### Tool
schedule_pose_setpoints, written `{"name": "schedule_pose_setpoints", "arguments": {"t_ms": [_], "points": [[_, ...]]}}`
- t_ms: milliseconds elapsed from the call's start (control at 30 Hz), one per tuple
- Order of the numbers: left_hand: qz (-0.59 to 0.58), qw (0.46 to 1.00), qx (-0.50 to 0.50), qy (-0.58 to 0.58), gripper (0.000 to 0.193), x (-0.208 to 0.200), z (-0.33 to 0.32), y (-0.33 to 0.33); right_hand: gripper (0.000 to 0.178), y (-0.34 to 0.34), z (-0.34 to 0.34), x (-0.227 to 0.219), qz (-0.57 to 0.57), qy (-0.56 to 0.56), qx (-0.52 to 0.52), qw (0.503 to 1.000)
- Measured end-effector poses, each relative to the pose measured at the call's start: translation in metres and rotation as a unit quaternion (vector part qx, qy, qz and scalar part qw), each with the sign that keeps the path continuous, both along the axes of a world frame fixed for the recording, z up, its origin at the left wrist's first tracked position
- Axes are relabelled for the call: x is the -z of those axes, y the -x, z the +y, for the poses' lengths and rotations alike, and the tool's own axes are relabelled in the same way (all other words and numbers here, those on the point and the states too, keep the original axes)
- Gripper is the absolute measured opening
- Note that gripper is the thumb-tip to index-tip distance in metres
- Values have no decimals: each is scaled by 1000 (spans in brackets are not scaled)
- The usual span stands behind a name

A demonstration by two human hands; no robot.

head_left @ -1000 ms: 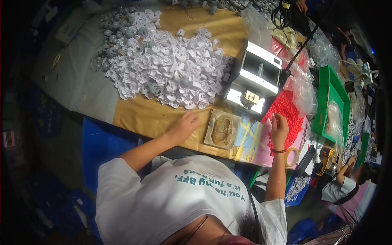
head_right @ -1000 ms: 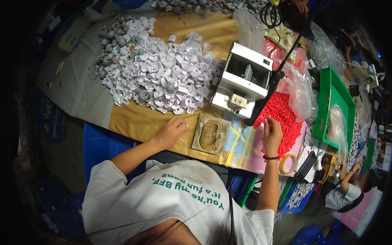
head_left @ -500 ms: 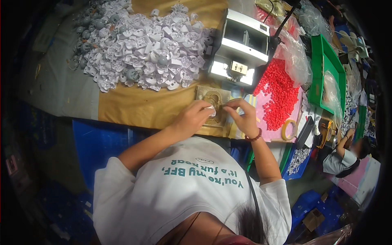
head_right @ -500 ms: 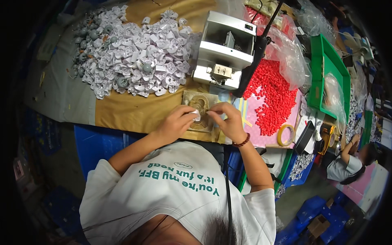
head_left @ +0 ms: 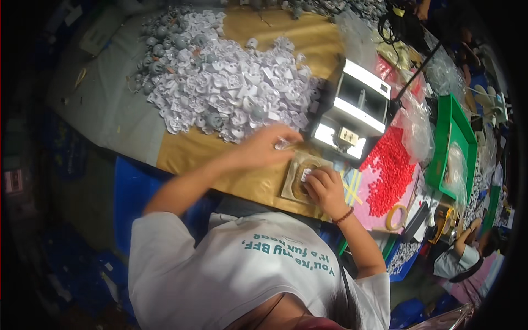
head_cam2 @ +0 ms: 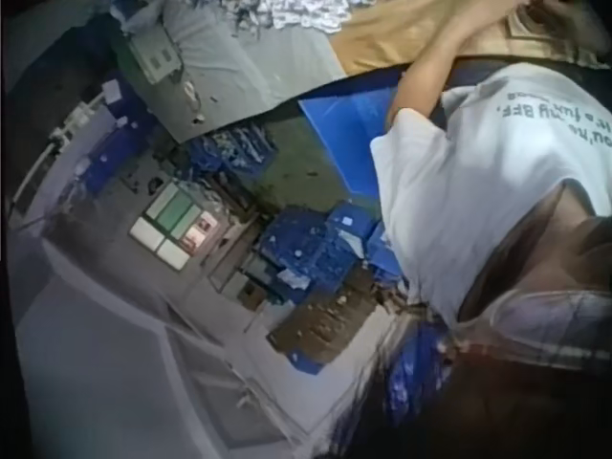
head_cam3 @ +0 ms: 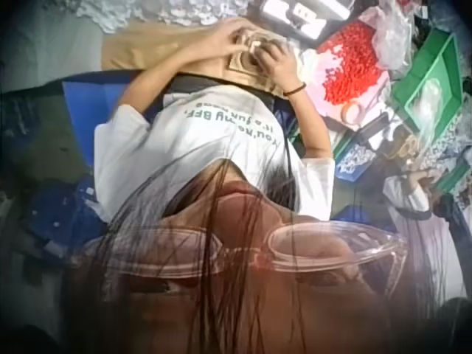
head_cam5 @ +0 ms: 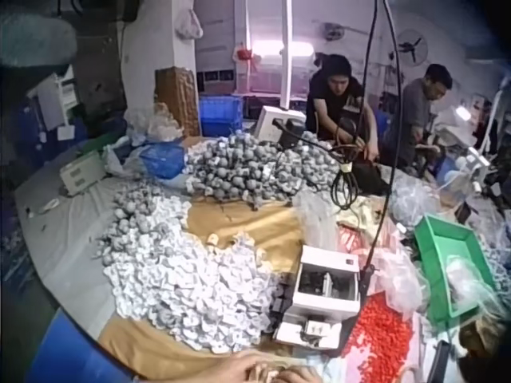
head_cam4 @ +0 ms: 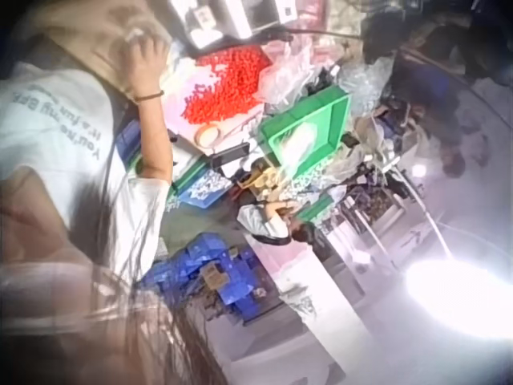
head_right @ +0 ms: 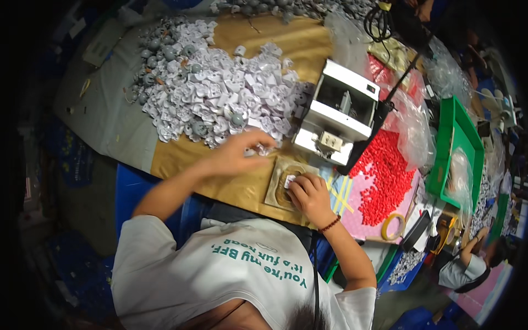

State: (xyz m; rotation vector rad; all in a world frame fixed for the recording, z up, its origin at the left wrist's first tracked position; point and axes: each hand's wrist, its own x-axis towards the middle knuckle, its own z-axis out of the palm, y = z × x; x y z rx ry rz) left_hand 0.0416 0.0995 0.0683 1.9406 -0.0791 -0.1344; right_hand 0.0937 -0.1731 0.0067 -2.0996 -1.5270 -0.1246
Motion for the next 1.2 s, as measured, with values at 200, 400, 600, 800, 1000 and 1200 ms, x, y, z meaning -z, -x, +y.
{"name": "schedule_pose_setpoints", "arguments": {"t_ms": [200, 400, 600, 800, 1000, 1200], "points": [[-99, 957, -180, -204, 32, -33, 221, -150, 32, 1, -3, 2, 50, 9, 42, 998], [-45, 802, -287, -522, 41, 45, 416, -289, 31, -17, -7, -10, 210, -1, 68, 975], [20, 803, -214, -556, 41, 114, 443, -354, 40, -28, -17, -13, 261, 52, 139, 954], [19, 845, -250, -473, 41, 61, 426, -327, 45, -40, -3, -9, 210, 109, 89, 967], [-39, 917, -247, -312, 35, -43, 375, -314, 45, -45, -2, -10, 232, 72, 89, 966], [-98, 940, -268, -189, 27, -84, 335, -402, 45, -43, -9, -6, 247, 51, 88, 964]]}}
